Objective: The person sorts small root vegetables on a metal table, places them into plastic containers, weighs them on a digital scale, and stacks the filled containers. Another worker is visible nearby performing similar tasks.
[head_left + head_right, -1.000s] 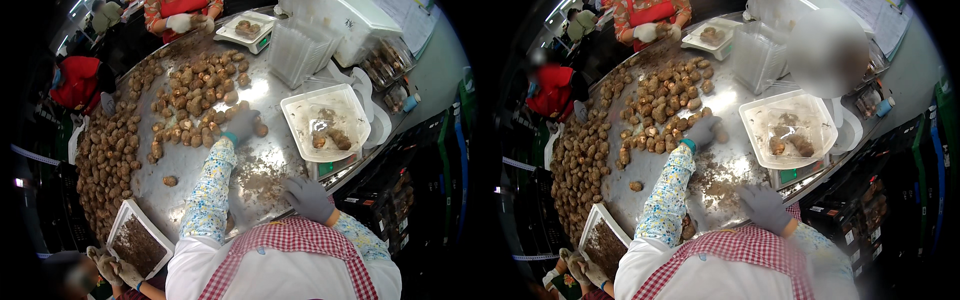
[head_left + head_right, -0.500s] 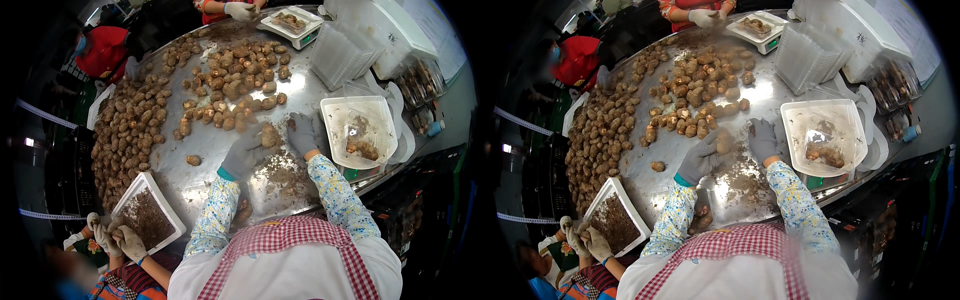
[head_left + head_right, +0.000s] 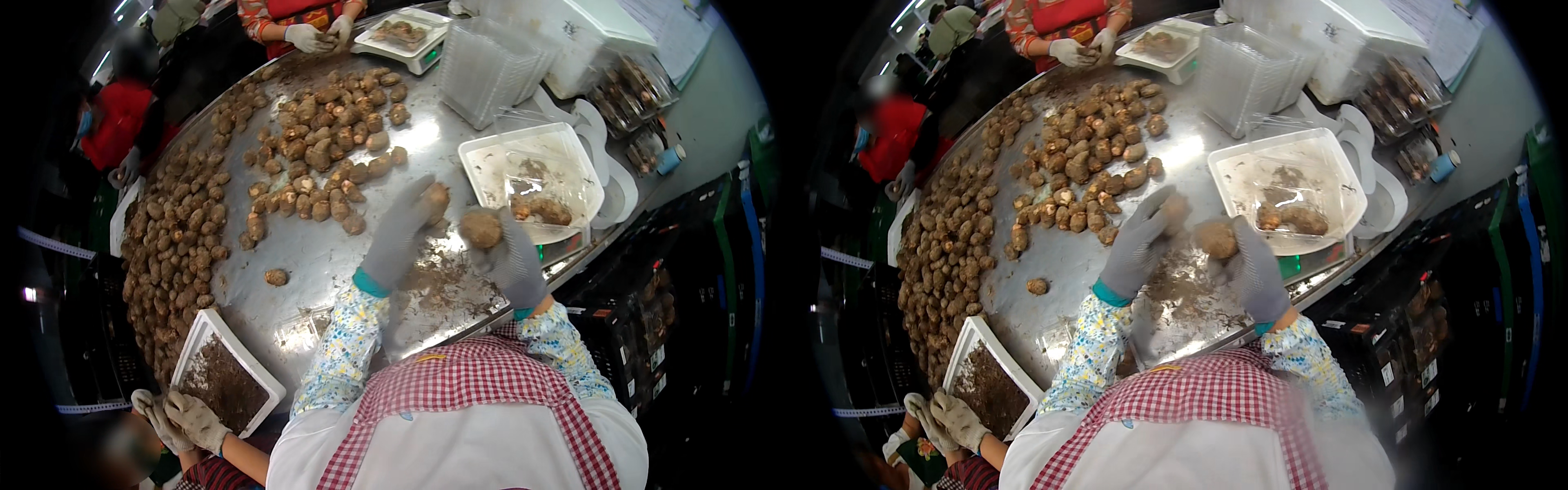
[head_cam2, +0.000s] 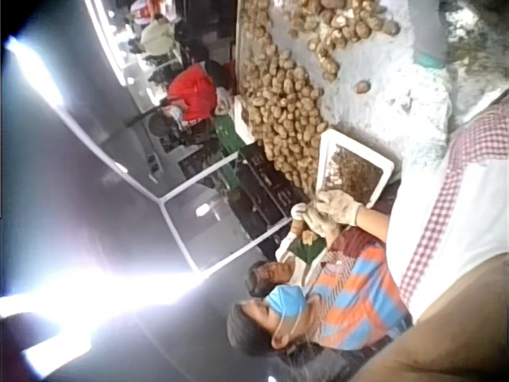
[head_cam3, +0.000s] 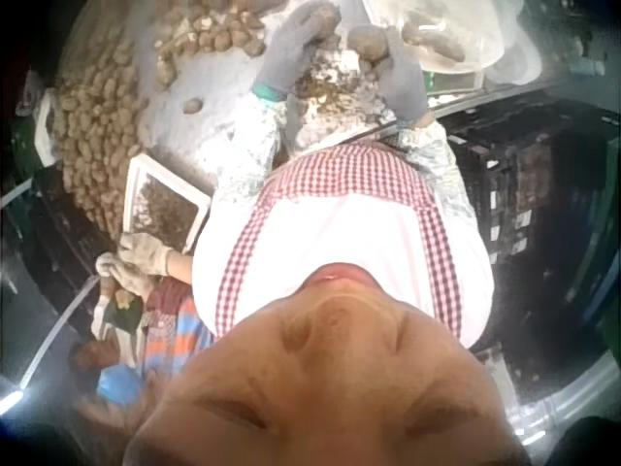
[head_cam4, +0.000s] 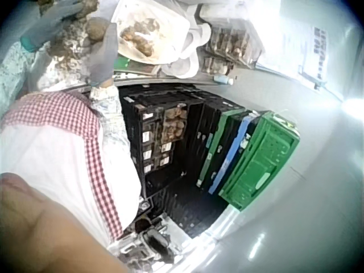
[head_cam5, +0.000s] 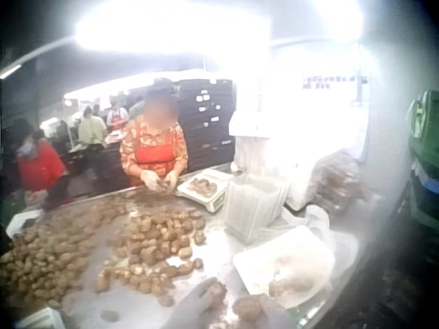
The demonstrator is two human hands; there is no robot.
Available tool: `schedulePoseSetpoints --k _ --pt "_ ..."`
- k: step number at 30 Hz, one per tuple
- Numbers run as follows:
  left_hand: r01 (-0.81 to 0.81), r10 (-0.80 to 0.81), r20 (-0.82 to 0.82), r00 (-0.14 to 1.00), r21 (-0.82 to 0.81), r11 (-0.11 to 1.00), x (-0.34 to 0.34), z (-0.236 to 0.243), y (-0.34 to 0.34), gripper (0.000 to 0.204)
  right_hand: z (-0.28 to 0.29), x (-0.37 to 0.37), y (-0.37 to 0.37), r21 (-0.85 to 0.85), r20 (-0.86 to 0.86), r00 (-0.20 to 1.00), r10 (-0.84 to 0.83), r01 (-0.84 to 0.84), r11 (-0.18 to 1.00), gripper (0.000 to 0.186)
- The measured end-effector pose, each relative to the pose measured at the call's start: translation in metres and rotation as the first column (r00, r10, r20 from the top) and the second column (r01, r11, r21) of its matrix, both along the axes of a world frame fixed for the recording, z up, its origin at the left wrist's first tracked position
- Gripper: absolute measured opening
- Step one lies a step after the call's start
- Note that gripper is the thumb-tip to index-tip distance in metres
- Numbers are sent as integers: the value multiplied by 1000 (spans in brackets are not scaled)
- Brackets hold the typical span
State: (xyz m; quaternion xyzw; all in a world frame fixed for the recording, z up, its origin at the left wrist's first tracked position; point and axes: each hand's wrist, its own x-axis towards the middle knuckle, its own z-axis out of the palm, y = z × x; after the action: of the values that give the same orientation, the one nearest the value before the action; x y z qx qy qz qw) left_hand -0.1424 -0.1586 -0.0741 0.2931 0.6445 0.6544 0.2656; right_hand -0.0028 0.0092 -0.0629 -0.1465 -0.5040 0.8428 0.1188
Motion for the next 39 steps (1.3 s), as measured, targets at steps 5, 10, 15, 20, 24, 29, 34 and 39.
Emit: schedulePoseSetpoints --k 5,10,15,20,24,29,34,39 --pt "-81 96 -166 981 93 992 40 37 101 52 57 13 45 811 -185 839 -512 424 403 31" --pt "-109 91 -547 832 -1 994 54 24 126 44 41 19 84 953 -300 831 -469 239 -185 29" --pt "-526 227 -587 777 -407 746 7 13 34 44 41 14 23 891 -394 884 -253 434 130 29" --pt "-636 -12 -695 719 -664 394 -42 -62 -59 45 25 -14 -28 909 -257 965 48 225 352 25" --pt "-546 -79 -619 782 -740 394 -56 -77 -73 43 7 -22 -46 870 -158 974 165 58 491 21" --pt "-193 227 58 972 -347 918 -38 -55 -77 37 -7 -15 -44 619 126 985 122 -174 766 24" --pt "43 -81 257 963 148 988 11 -40 -75 43 -23 -11 -40 470 132 990 55 -112 875 36" --pt "-109 -363 776 516 480 870 43 -36 -67 39 -14 -5 -44 759 -99 985 144 -19 651 55"
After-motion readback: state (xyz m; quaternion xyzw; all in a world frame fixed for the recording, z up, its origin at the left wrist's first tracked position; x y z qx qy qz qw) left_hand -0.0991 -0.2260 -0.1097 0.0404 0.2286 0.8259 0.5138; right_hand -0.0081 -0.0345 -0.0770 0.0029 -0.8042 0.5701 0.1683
